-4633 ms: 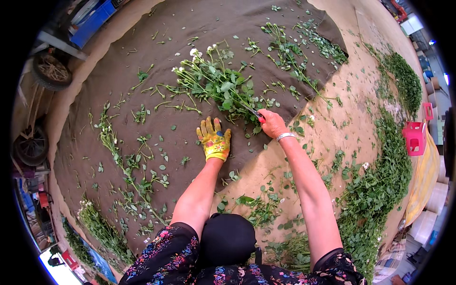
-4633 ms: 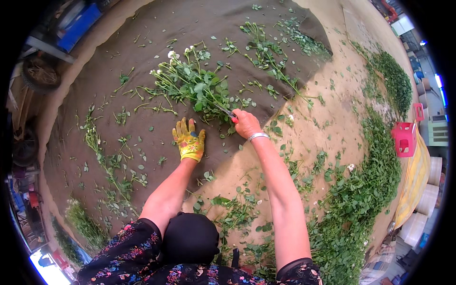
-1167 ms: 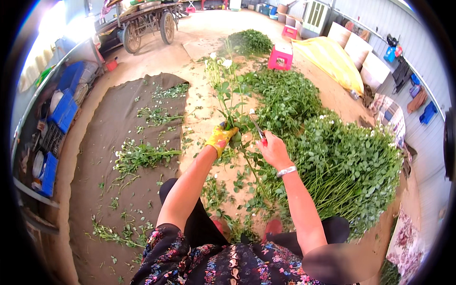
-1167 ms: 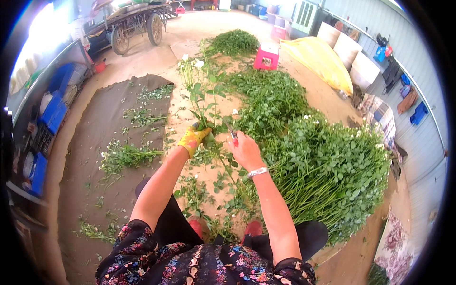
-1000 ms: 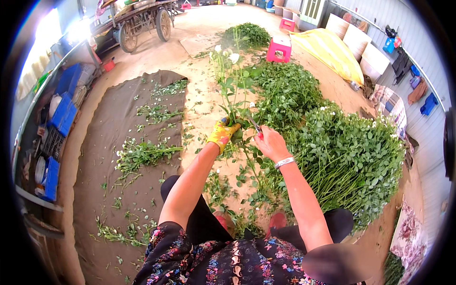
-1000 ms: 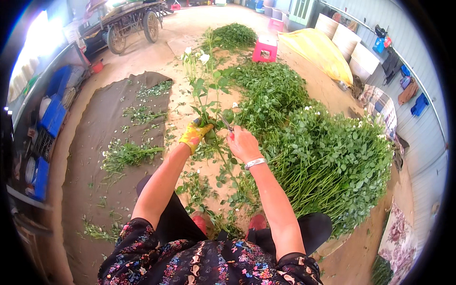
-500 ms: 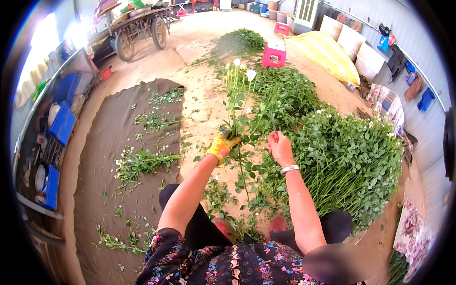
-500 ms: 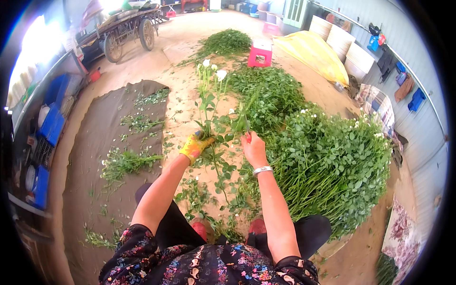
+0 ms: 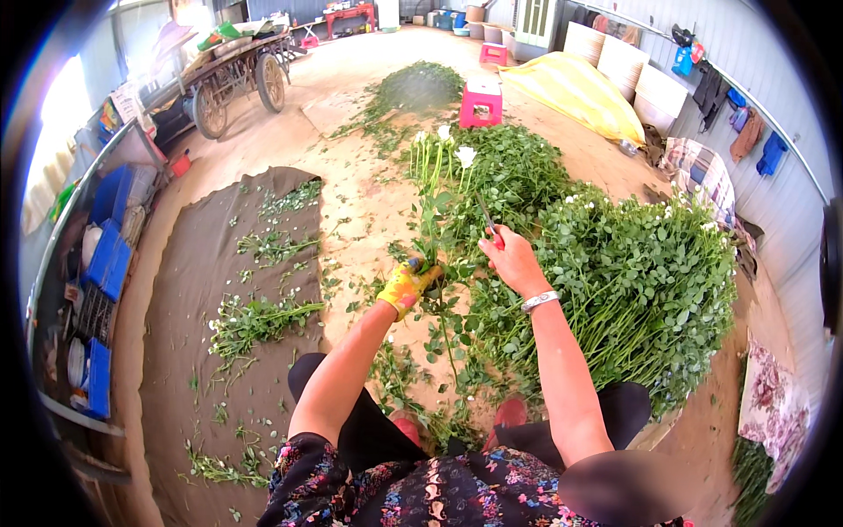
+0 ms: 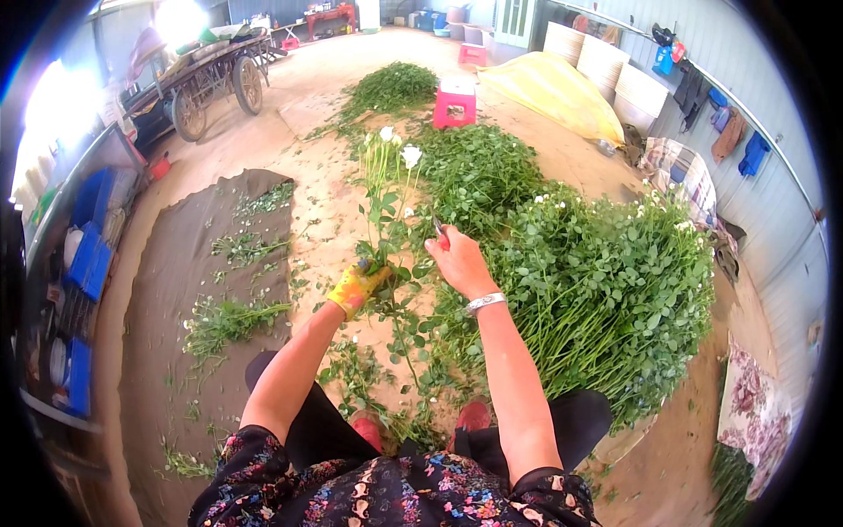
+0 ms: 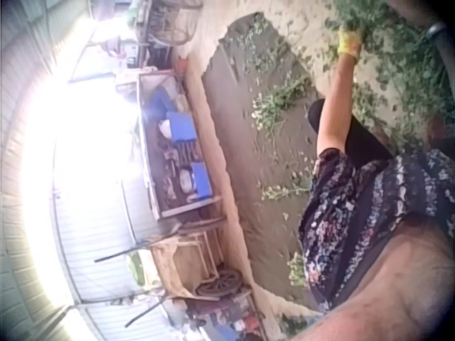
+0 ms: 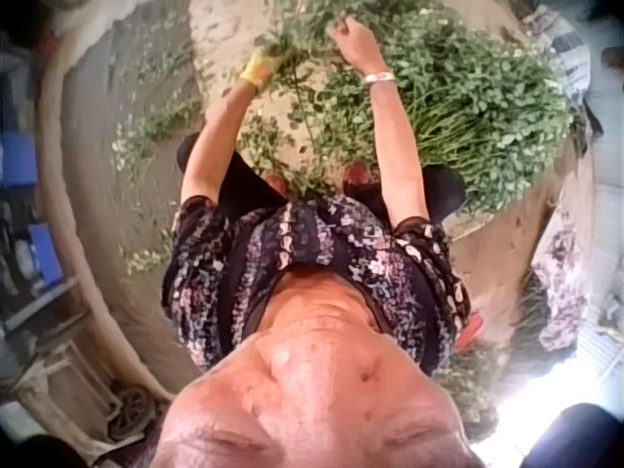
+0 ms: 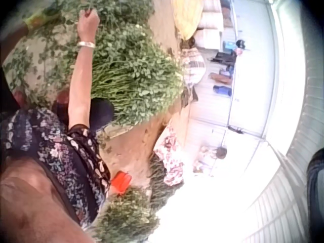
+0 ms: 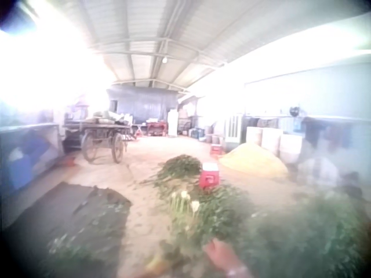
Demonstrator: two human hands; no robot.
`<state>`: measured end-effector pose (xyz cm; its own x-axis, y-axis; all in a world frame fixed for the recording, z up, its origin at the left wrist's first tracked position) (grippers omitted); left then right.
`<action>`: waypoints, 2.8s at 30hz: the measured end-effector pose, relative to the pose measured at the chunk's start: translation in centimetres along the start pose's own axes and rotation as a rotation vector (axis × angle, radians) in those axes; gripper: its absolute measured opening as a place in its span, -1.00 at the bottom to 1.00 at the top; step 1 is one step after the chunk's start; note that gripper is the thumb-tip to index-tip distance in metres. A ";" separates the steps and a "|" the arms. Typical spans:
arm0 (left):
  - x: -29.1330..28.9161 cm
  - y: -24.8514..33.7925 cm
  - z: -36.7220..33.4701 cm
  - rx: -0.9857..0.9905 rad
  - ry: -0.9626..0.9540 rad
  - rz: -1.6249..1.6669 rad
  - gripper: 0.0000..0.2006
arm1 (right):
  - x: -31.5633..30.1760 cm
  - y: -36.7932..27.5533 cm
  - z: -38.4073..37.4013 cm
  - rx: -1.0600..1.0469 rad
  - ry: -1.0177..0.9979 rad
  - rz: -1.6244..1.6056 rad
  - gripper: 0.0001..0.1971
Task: The person trims leaves from flower stems using shears and then lays the trimmed flowers on a mat on the floor.
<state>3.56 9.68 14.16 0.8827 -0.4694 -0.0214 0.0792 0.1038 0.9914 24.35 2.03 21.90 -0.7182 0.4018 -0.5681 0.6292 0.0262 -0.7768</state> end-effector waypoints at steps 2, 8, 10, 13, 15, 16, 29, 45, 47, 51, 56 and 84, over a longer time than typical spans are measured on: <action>0.1 0.2 0.2 0.004 0.001 0.017 -0.75 | 0.3 -0.5 -0.1 0.101 -0.073 -0.113 -0.65; 0.1 1.4 0.7 0.040 -0.043 -0.110 -0.73 | 0.8 -1.4 -0.5 0.146 -0.047 -0.211 -0.67; 0.2 1.9 1.0 0.038 -0.038 -0.112 -0.73 | 0.9 -1.3 -0.8 0.145 -0.036 -0.222 -0.68; 0.2 2.2 1.4 0.037 0.009 -0.140 -0.71 | 0.7 -1.1 -0.8 0.138 -0.001 -0.236 -0.70; 0.3 2.4 1.5 0.059 0.074 -0.247 -0.69 | 0.5 -1.2 -0.7 0.066 0.065 -0.167 -0.70; 0.2 2.4 1.5 0.069 0.105 -0.301 -0.68 | 0.4 -1.3 -0.6 0.029 0.100 -0.133 -0.70; 1.4 0.2 0.0 0.285 0.205 -0.433 -0.66 | -1.2 -3.6 -3.7 -0.316 -0.002 0.310 -0.67; 1.6 1.2 0.7 0.311 0.187 -0.520 -0.60 | -1.8 -3.9 -7.0 -0.209 -0.144 0.161 -0.68; 1.6 1.1 0.6 0.296 0.180 -0.546 -0.62 | -1.9 -4.1 -7.2 -0.209 -0.153 0.174 -0.68; 1.6 0.3 0.0 0.317 0.160 -0.484 -0.68 | -1.9 -4.2 -6.9 -0.278 -0.112 0.178 -0.68; 1.5 0.6 0.5 0.247 0.132 -0.344 -0.73 | -2.1 -5.1 -5.9 -0.046 -0.258 0.134 -0.66; 2.1 0.8 0.0 0.333 0.149 -0.469 -0.72 | -3.3 -6.4 -8.1 -0.242 -0.324 0.454 -0.68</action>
<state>5.46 8.83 14.91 0.8461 -0.2679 -0.4607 0.3481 -0.3768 0.8584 25.06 8.00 30.98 -0.3926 0.1238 -0.9113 0.9161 0.1400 -0.3757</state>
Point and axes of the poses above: each hand's wrist, its own z-axis away from the middle knuckle, its own x-axis out of the palm, y = z × x, the point moved 1 cm from there along -z, towards the middle knuckle, and after that the axes turned 4 degrees about y, right-handed, at the moved point
